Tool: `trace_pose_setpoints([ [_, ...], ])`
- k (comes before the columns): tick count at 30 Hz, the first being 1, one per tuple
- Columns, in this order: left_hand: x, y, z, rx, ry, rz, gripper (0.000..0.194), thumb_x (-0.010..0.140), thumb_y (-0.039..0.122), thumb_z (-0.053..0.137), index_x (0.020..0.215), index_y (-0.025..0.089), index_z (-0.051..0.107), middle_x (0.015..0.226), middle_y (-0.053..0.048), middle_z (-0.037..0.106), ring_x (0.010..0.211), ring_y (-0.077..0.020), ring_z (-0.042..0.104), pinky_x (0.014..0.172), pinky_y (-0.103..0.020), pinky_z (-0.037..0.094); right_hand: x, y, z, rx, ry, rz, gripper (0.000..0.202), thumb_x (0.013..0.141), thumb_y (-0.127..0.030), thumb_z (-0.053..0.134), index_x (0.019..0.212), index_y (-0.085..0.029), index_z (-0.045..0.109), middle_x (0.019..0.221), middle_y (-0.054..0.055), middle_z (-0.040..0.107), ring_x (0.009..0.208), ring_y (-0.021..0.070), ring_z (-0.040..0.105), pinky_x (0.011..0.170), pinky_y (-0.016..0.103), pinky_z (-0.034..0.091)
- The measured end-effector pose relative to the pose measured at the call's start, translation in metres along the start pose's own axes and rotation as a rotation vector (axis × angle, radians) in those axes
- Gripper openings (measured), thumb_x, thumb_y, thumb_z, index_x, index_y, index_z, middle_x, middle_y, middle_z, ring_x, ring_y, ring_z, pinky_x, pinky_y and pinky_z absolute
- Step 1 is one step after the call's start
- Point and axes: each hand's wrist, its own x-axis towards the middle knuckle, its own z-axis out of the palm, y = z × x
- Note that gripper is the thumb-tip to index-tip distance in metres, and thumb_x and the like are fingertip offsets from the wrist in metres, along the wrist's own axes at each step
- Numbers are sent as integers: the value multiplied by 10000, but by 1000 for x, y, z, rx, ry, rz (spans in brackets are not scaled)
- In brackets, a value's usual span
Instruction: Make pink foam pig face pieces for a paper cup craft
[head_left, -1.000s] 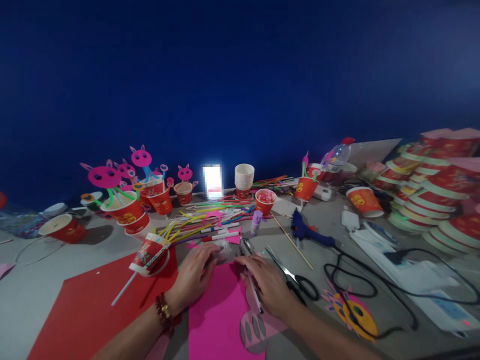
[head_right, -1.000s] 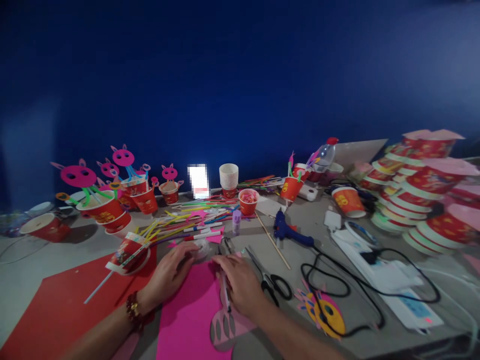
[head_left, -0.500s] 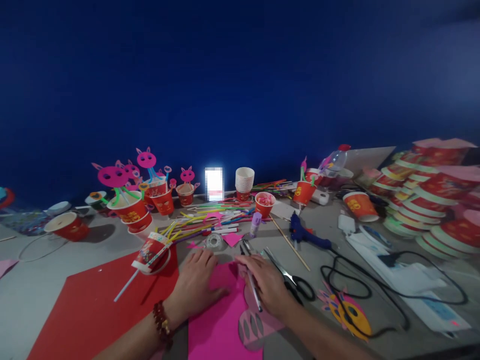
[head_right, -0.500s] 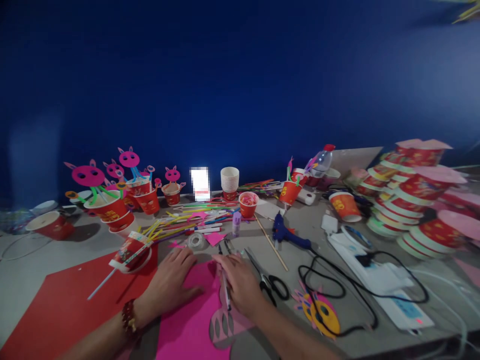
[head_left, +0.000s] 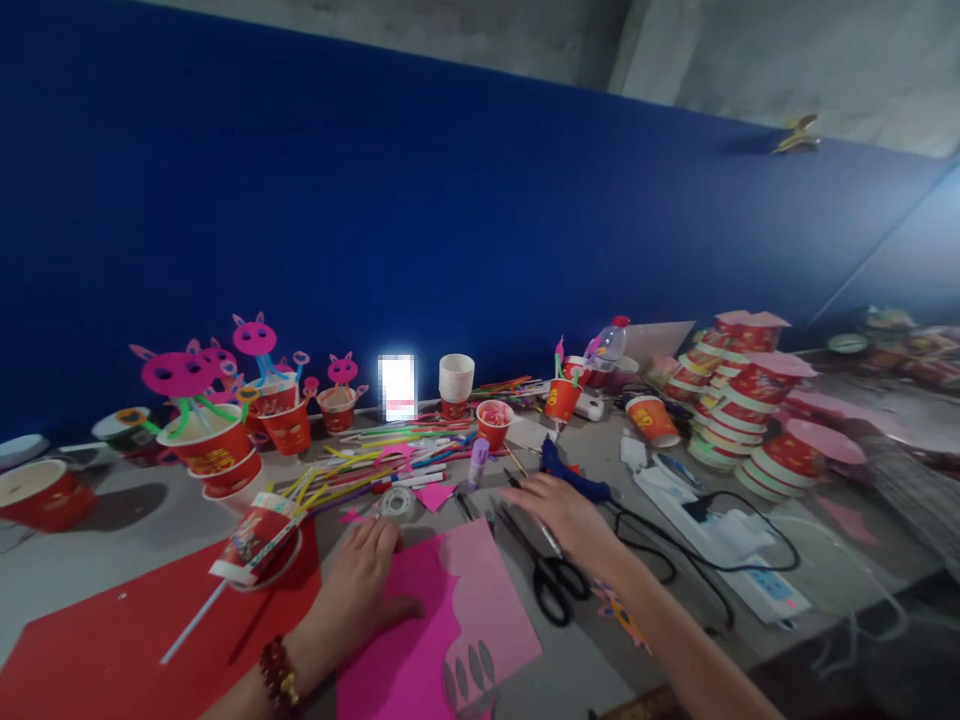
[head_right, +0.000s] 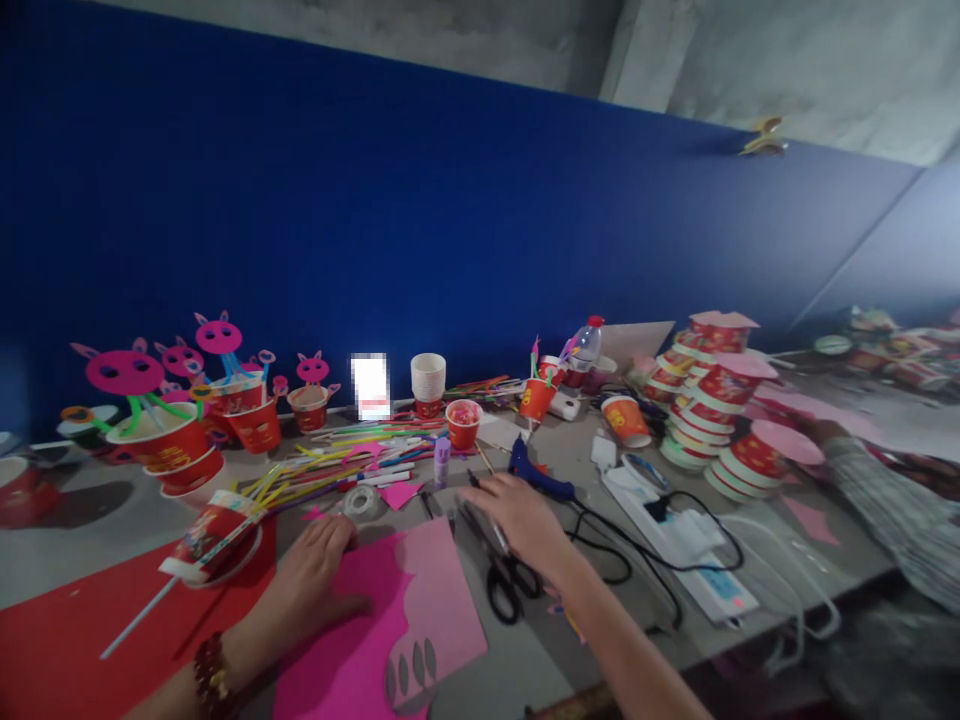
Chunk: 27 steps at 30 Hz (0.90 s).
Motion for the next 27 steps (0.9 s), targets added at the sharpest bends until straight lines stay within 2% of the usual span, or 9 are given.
trace_pose_setpoints([
  [2,0,0,-1,-16,-28,2,484,593,351,900,928,178,597,965,-94,683,908,-311,640,806,-418,505,3,14,-3,-86,1,46,612,804,18,447,1314,-257,643,1238,125,697,1098,298,628,935,459,502],
  [4,0,-2,-1,-57,-57,13,480,624,330,884,972,181,587,991,-92,692,921,-303,658,799,-398,513,5,14,-3,-94,81,78,619,813,24,428,1334,-250,621,1254,126,689,1094,297,633,936,478,505],
  [7,-1,-7,0,-114,-59,40,501,657,331,862,1033,190,563,1008,-83,697,905,-282,678,763,-367,521,6,-13,0,92,219,99,448,927,-89,436,1316,-233,605,1224,115,696,1104,269,642,950,428,511],
  [8,-1,-9,1,-124,-48,50,503,665,349,856,1038,192,558,995,-81,697,888,-278,682,742,-359,522,6,-27,3,187,218,106,356,959,-160,460,1268,-227,625,1176,109,715,1047,254,668,912,392,531],
  [10,-1,-12,1,-133,-17,90,506,684,409,842,1039,189,557,987,-89,699,872,-277,685,719,-354,525,6,-54,12,370,127,95,256,973,-246,507,1187,-227,647,1071,80,742,913,216,700,811,321,555],
  [14,-2,-16,1,-129,49,207,511,748,522,777,1061,173,574,1040,-127,703,887,-280,693,739,-368,544,13,-87,34,475,33,118,214,909,-226,594,1111,-222,668,1035,74,741,929,225,690,768,299,537],
  [20,0,-20,-1,-63,97,312,521,788,534,751,1111,161,585,1060,-139,706,920,-292,696,771,-390,553,21,-91,51,640,-76,248,383,815,-146,640,1189,-226,623,1025,54,749,929,222,697,810,319,515],
  [24,3,-22,-3,-25,72,276,542,796,552,735,1129,149,596,1100,-161,695,956,-313,687,802,-422,555,22,-92,52,701,-114,253,464,766,-103,641,1213,-214,587,912,23,751,924,220,696,858,338,489],
  [27,3,-24,-3,-34,76,270,552,804,558,721,1146,141,602,1174,-180,670,1057,-333,652,892,-457,534,21,-90,56,728,-110,232,398,773,-121,632,1160,-215,627,918,26,733,909,217,680,835,333,486],
])
